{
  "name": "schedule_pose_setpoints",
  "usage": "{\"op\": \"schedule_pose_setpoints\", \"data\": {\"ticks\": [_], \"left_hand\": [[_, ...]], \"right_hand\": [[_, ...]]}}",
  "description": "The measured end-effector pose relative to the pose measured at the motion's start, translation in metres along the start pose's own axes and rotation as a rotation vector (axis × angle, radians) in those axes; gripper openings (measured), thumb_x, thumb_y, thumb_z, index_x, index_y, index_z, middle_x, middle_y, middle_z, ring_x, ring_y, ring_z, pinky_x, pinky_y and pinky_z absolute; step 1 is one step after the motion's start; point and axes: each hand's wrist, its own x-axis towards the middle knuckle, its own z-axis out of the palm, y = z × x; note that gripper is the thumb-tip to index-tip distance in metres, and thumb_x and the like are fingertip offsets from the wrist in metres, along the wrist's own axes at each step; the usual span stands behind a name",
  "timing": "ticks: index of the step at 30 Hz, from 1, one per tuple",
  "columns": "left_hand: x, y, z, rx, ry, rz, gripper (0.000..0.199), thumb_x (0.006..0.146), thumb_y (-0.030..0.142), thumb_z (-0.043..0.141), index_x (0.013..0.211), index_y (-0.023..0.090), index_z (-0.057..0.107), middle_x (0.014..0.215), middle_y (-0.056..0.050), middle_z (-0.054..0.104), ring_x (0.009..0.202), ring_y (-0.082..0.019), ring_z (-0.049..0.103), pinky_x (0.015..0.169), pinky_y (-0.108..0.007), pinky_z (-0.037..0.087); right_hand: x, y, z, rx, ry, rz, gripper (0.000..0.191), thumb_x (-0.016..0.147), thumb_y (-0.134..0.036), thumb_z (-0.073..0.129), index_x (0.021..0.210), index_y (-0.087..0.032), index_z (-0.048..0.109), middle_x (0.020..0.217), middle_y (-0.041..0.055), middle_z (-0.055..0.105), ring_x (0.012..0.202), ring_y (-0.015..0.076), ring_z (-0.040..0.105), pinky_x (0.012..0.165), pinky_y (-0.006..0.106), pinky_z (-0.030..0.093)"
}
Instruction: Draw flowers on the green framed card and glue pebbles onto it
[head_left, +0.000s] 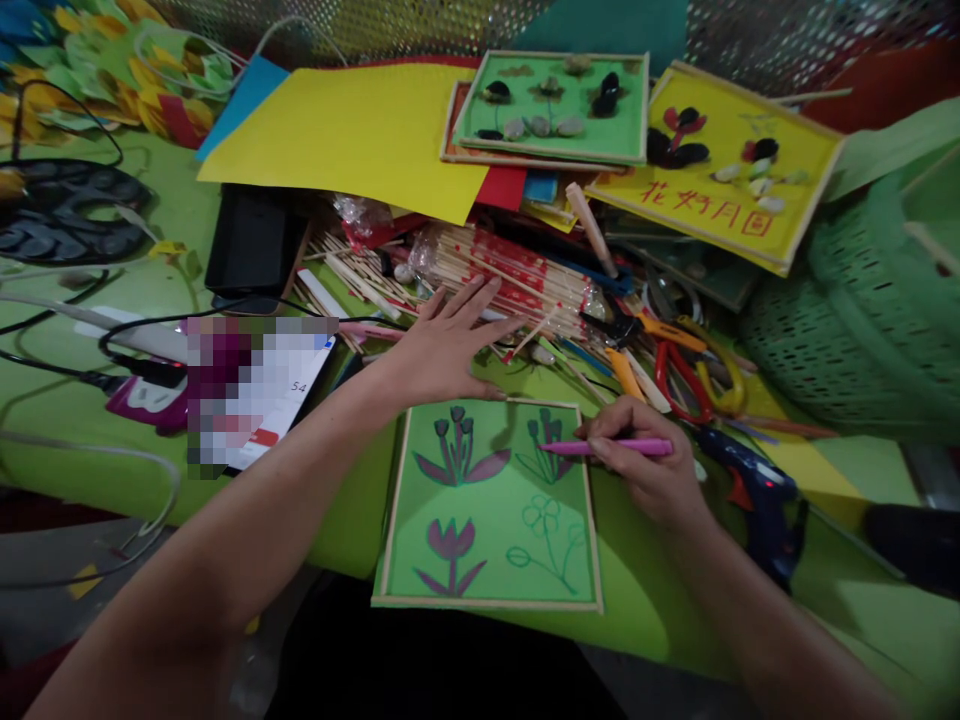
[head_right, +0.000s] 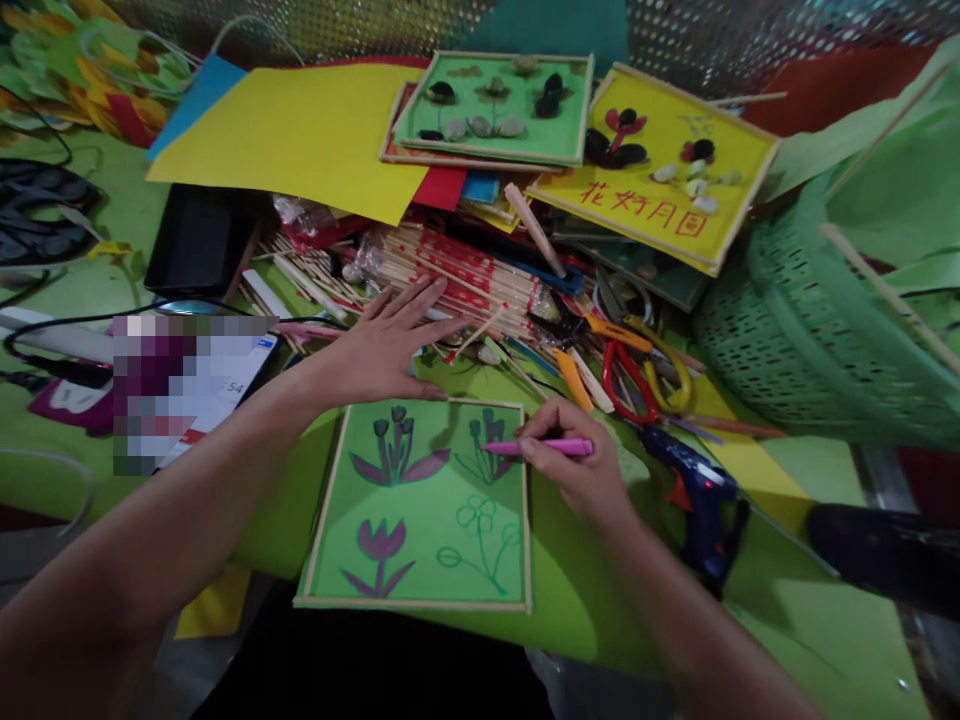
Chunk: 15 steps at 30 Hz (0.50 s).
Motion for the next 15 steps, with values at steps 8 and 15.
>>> {"op": "schedule_pose_setpoints", "data": {"ticks": [8, 15], "left_hand": [[0.0006, 0.0001, 0.0003, 0.003, -0.004, -0.008, 0.098, 0.083, 0.061, 0.075, 0.164, 0.034, 0.027, 0.176, -0.008, 0.0, 0.161, -0.037, 0.004, 0.127, -0.059, 0.005], [0.0009, -0.001, 0.0002, -0.007, -0.008, 0.003, 0.097, 0.084, 0.063, 0.073, 0.164, 0.037, 0.026, 0.176, -0.006, 0.002, 0.162, -0.036, 0.004, 0.127, -0.06, 0.005]], "right_hand": [[-0.0002, -0.0002, 0.0011, -0.046, 0.032, 0.012, 0.015, 0.084, -0.032, 0.078, 0.079, -0.024, 0.067, 0.075, -0.0002, 0.062, 0.067, 0.0161, 0.053, 0.059, 0.031, 0.042], [0.0001, 0.0016, 0.0009, -0.059, 0.032, 0.008, 0.015, 0.084, -0.032, 0.078, 0.079, -0.024, 0.066, 0.074, -0.0005, 0.061, 0.065, 0.0158, 0.052, 0.058, 0.031, 0.041]]}}
